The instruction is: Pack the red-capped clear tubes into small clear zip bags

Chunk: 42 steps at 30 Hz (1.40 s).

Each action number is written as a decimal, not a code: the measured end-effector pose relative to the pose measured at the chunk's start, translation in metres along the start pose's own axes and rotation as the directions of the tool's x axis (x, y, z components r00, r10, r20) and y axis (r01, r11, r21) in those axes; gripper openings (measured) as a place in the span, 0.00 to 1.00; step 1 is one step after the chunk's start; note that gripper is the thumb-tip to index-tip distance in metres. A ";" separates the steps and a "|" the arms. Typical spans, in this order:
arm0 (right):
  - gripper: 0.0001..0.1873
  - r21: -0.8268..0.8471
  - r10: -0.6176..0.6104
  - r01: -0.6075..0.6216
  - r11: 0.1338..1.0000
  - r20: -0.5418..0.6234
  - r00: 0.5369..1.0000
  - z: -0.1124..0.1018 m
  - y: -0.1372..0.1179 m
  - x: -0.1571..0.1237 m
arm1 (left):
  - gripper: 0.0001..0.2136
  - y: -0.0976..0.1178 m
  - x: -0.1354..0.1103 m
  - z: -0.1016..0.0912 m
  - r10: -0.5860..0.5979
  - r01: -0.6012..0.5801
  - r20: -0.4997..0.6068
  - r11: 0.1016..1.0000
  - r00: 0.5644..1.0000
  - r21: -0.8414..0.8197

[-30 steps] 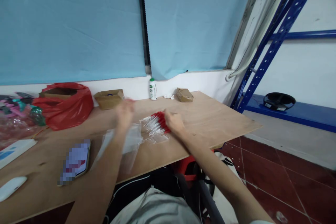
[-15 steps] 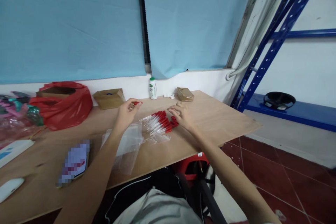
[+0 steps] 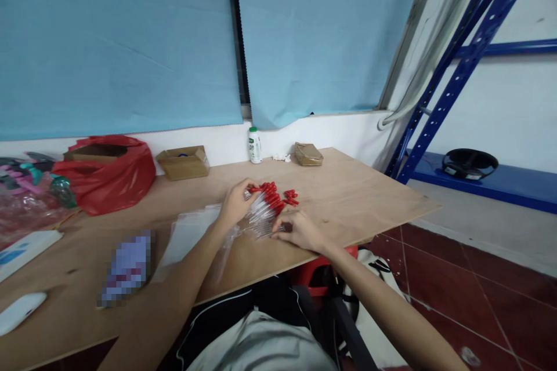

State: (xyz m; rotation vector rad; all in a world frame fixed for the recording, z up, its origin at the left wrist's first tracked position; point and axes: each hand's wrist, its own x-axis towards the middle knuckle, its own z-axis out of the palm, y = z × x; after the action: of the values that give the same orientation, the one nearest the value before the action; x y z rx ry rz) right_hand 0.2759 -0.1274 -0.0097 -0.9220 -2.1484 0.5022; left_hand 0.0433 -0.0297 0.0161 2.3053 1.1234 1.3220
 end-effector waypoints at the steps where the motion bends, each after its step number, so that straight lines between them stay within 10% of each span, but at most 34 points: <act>1: 0.05 -0.039 -0.015 0.015 0.999 -0.007 1.000 0.002 0.002 0.000 | 0.07 0.000 -0.002 0.002 0.021 -0.021 0.017 0.999 1.000 0.029; 11: 0.22 -0.034 0.064 -0.068 0.997 -0.128 0.990 0.003 0.003 0.013 | 0.12 0.005 -0.008 0.010 0.064 -0.075 0.114 0.993 0.991 0.096; 18: 0.31 0.036 0.096 -0.094 0.995 -0.068 0.993 -0.005 0.010 0.032 | 0.10 0.002 -0.009 0.020 -0.100 0.099 0.085 0.995 0.991 0.009; 28: 0.03 -0.162 -0.139 0.178 0.971 0.227 0.964 -0.019 0.008 0.013 | 0.10 -0.002 -0.011 0.017 -0.104 0.101 0.043 0.993 0.994 0.063; 42: 0.09 -0.310 -0.070 0.115 0.944 0.151 0.986 0.005 0.010 0.029 | 0.09 -0.006 -0.013 0.018 -0.115 0.107 0.042 0.983 0.993 0.146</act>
State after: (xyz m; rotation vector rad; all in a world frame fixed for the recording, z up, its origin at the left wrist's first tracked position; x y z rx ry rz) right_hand 0.2630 -0.0995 -0.0057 -0.9754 -2.4340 0.1770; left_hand 0.0511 -0.0322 -0.0051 2.3219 1.3500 1.1723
